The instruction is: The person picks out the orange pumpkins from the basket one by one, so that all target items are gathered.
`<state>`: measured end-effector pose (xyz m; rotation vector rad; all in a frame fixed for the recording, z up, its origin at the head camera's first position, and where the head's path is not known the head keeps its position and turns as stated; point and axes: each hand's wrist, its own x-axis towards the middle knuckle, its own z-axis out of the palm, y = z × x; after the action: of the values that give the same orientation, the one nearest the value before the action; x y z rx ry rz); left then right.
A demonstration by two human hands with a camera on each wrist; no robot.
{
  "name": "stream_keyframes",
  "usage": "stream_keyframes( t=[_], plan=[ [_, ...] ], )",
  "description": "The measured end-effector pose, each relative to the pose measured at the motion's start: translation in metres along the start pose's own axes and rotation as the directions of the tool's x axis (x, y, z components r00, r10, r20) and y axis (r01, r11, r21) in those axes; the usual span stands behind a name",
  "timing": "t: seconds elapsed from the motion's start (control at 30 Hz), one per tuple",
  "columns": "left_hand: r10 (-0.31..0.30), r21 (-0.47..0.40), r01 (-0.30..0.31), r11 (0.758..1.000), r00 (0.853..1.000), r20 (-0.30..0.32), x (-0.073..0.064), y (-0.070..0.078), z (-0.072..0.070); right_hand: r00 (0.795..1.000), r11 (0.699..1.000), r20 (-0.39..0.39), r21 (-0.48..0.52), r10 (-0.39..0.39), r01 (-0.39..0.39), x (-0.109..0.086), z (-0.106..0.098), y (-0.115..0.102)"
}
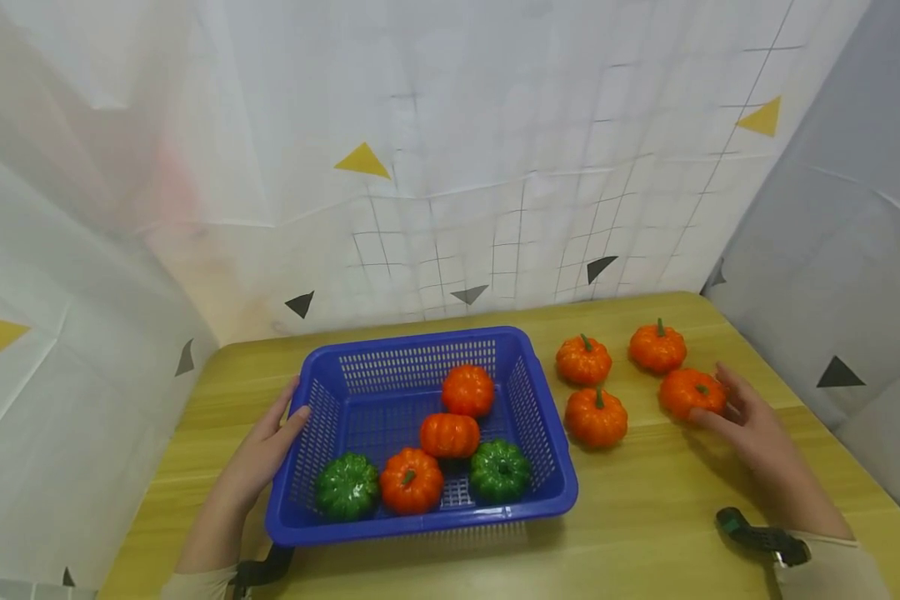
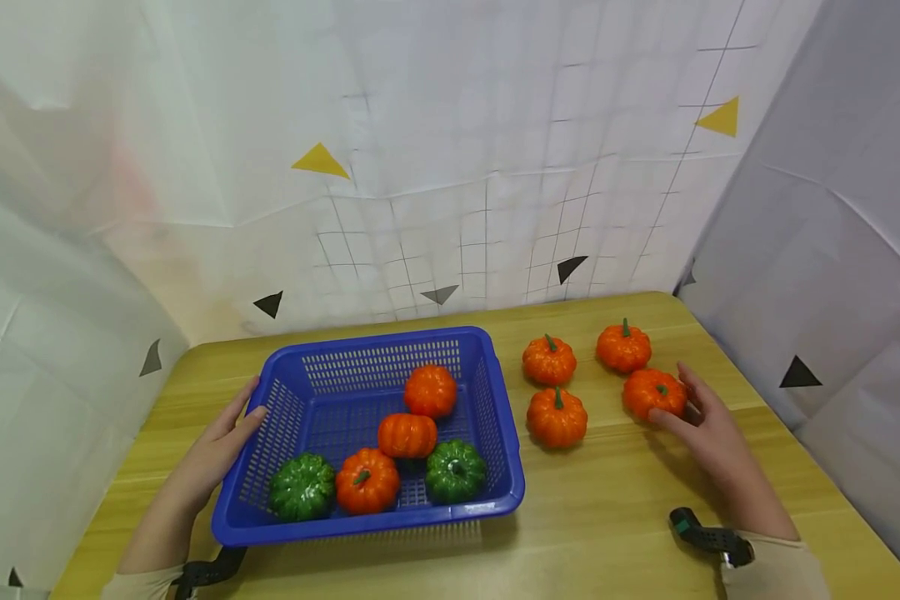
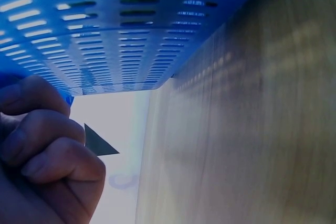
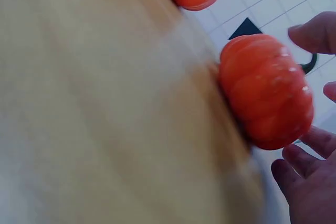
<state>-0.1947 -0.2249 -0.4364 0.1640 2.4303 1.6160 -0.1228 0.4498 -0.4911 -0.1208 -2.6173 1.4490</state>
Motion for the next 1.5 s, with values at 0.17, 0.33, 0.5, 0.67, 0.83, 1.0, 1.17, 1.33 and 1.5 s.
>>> stream_keyframes(
  t=[0.17, 0.33, 0.5, 0.67, 0.83, 1.0, 1.17, 1.33, 1.5],
  plan=[
    [-0.012, -0.04, 0.012, 0.999, 1.0, 0.004, 0.0, 0.001, 0.0, 0.996, 0.998, -0.069, 0.006, -0.064, 0.065, 0.0, -0.007, -0.013],
    [0.017, -0.028, -0.017, 0.999, 1.0, 0.006, -0.001, 0.0, 0.0, 0.989, 0.991, -0.062, -0.007, -0.136, 0.136, 0.004, -0.008, -0.047],
    [0.009, -0.023, -0.009, 1.0, 1.0, 0.008, -0.001, 0.0, 0.0, 0.986, 0.987, 0.043, -0.018, -0.159, 0.16, 0.016, -0.001, -0.087],
    [0.02, -0.003, -0.02, 1.0, 1.0, 0.003, 0.0, -0.002, 0.0, 0.962, 0.977, 0.17, 0.013, -0.212, 0.212, 0.032, 0.013, -0.125],
    [0.003, -0.01, -0.003, 1.0, 1.0, 0.003, 0.0, -0.003, 0.0, 0.922, 0.959, 0.278, -0.003, -0.271, 0.282, 0.046, 0.03, -0.16],
    [-0.014, -0.031, 0.014, 0.999, 1.0, 0.004, 0.001, -0.003, 0.0, 0.843, 0.923, 0.408, -0.001, -0.35, 0.384, 0.058, 0.05, -0.189],
    [-0.017, -0.048, 0.017, 0.999, 1.0, 0.004, 0.002, -0.002, 0.0, 0.76, 0.884, 0.506, 0.011, -0.407, 0.467, 0.067, 0.076, -0.21],
    [-0.034, -0.051, 0.034, 0.998, 0.999, -0.004, 0.002, -0.001, 0.001, 0.679, 0.866, 0.599, 0.052, -0.425, 0.497, 0.071, 0.107, -0.229],
    [-0.036, -0.023, 0.035, 0.999, 0.999, -0.011, 0.001, -0.001, 0.001, 0.586, 0.85, 0.697, 0.063, -0.412, 0.523, 0.071, 0.139, -0.244]
  ],
)
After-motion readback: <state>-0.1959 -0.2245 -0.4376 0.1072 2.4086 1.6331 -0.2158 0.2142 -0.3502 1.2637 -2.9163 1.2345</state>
